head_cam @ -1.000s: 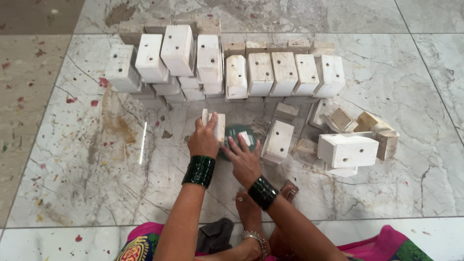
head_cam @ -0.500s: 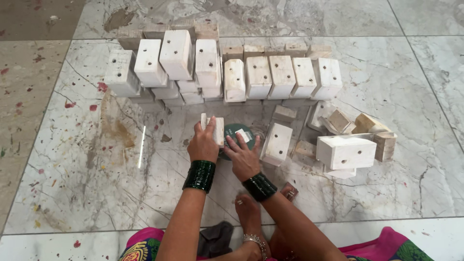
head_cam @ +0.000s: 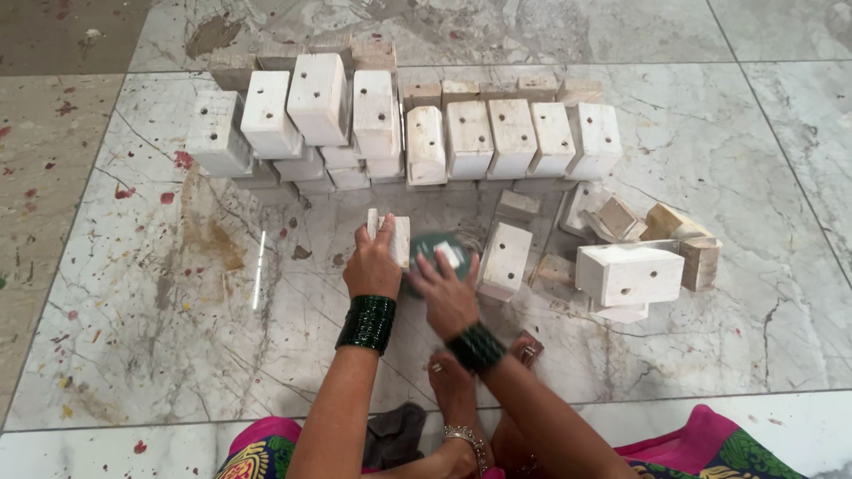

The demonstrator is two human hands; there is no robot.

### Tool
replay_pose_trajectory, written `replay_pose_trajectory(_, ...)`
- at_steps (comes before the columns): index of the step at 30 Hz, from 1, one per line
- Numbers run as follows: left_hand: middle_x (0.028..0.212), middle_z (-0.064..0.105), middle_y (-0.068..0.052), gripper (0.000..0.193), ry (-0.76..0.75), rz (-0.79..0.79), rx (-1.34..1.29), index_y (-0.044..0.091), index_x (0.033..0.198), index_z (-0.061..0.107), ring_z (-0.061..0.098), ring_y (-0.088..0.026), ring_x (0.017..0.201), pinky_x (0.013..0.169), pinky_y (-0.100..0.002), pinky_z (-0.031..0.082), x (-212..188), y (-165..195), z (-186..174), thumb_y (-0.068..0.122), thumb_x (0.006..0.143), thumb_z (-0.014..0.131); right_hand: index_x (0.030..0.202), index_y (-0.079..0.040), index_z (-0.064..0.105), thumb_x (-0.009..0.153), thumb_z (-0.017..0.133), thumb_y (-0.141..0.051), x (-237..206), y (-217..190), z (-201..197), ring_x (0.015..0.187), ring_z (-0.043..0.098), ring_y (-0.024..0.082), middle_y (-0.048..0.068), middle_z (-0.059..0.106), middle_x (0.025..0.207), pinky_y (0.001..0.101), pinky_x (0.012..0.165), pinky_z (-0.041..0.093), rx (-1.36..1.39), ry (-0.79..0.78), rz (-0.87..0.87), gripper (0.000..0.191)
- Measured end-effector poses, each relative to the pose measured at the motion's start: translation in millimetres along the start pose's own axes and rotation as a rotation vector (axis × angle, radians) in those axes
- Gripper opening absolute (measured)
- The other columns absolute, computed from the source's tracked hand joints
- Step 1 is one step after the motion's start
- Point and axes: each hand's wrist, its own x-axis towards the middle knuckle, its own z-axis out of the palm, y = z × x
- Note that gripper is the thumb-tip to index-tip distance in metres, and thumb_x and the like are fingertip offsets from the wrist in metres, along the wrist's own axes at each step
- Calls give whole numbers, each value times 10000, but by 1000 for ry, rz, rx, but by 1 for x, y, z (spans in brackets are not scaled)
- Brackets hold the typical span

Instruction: The person sits on the floor smoothing small white plaster-like blocks one at a time, rubbing each block's surfaces against a round abrasive pad held under the other hand, then placing the finished block into a row of completed blocks on the floor. At the end the person sets the abrasive pad aside and picks up a round grinding wheel.

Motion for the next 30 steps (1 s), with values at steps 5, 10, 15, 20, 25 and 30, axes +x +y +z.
replay_pose_trajectory(5,1353,583,-152,526,-21,-9,0,292,1408,624,729,-401,897,731,-499,600,3,1,4,115,912,620,1352,-307,625,804,616,-80,-39,-3,1,1438,339,283,7,505,1509,845,1081,68,102,76,-48,593)
replay_pose_trajectory(10,1337,585,-157,529,6,16,-18,293,1385,637,721,-409,911,726,-508,595,1,-1,1,133,881,642,1339,-320,639,851,610,-58,11,2,1,1516,336,241,-51,496,1567,775,1145,86,18,4,-12,555)
replay_pose_trajectory(15,1336,589,-139,559,-26,-9,10,333,1390,642,723,-400,910,733,-502,597,3,3,2,101,881,624,1337,-306,650,790,612,-61,-27,-6,-5,1481,335,247,-34,491,1537,781,1133,73,20,-18,-43,601)
replay_pose_trajectory(20,1360,587,-133,538,-32,-1,-23,329,1388,637,726,-395,927,755,-500,598,0,1,1,110,898,621,1313,-339,674,789,566,-4,-17,4,2,1474,369,188,-91,533,1524,760,1158,86,-3,20,-22,631)
replay_pose_trajectory(25,1362,572,-151,549,-2,-1,-40,315,1381,638,715,-412,937,742,-515,589,-1,5,-4,114,870,630,1307,-282,675,867,577,-67,7,5,5,1491,370,235,-46,540,1528,754,1165,114,18,80,-40,499)
replay_pose_trajectory(30,1364,574,-138,558,-15,-22,-7,322,1383,639,720,-404,931,750,-515,587,0,8,-1,103,869,628,1316,-277,679,788,618,-99,-51,-4,2,1441,373,271,-4,537,1494,750,1108,135,148,120,-74,560)
